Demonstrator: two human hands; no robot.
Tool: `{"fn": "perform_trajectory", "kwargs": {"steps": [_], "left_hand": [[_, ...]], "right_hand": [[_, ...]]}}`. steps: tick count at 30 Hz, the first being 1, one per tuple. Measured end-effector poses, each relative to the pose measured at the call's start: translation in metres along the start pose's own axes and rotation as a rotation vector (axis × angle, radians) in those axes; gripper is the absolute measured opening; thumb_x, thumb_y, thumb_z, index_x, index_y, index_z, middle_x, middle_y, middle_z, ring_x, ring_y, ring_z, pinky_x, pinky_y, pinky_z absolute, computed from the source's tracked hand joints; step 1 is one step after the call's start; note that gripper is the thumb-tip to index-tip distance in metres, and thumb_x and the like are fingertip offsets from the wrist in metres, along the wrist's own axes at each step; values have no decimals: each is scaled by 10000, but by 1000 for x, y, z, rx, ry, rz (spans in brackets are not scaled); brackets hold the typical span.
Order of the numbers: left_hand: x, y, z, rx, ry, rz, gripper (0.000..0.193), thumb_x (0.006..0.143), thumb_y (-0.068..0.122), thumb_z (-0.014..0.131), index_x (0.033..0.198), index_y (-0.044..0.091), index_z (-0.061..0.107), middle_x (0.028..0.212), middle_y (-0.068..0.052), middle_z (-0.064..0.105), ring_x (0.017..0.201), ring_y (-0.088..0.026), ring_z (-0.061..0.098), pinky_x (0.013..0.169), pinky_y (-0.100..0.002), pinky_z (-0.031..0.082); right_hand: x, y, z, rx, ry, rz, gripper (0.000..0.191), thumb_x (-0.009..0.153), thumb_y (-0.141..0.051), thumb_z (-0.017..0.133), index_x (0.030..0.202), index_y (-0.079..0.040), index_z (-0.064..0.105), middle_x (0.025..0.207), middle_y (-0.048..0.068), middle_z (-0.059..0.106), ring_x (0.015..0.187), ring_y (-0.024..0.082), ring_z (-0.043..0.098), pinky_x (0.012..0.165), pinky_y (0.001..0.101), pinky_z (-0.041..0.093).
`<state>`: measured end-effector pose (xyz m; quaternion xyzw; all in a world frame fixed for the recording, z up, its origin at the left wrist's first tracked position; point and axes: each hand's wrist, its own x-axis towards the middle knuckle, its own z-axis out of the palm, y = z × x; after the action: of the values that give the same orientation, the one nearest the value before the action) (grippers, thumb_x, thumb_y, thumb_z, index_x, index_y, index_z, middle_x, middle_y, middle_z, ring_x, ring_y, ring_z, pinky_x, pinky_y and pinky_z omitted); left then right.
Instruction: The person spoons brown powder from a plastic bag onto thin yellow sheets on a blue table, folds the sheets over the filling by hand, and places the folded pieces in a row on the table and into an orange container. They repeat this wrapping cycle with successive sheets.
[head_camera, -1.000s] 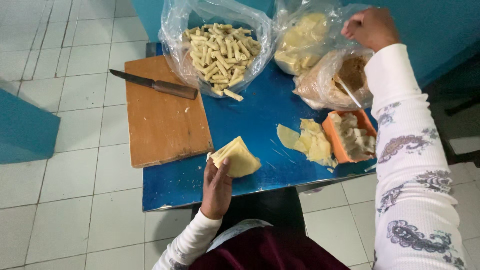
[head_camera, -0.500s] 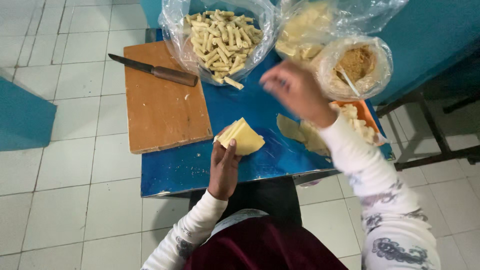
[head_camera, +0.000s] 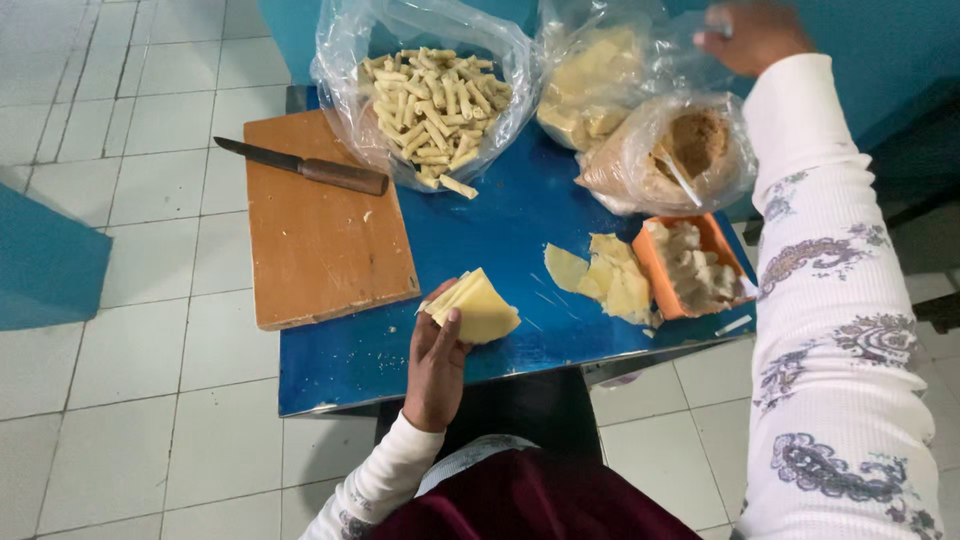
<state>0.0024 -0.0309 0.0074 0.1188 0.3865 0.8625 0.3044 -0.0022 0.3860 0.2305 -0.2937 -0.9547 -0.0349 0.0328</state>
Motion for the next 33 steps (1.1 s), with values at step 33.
{"fn": "perform_trajectory", "kwargs": {"steps": [33], "left_hand": [[26,-11,12,-139,-127,-65,622,1101,353,372,1620,30,258,1509,-154,511,1320,-252,559,1094,-388,454]], "right_hand": [[-220,-171,125,734,305,-621,192,870,-127,773,1039,-61,711,1057,84,699,973,279,679,824,357,541]]}}
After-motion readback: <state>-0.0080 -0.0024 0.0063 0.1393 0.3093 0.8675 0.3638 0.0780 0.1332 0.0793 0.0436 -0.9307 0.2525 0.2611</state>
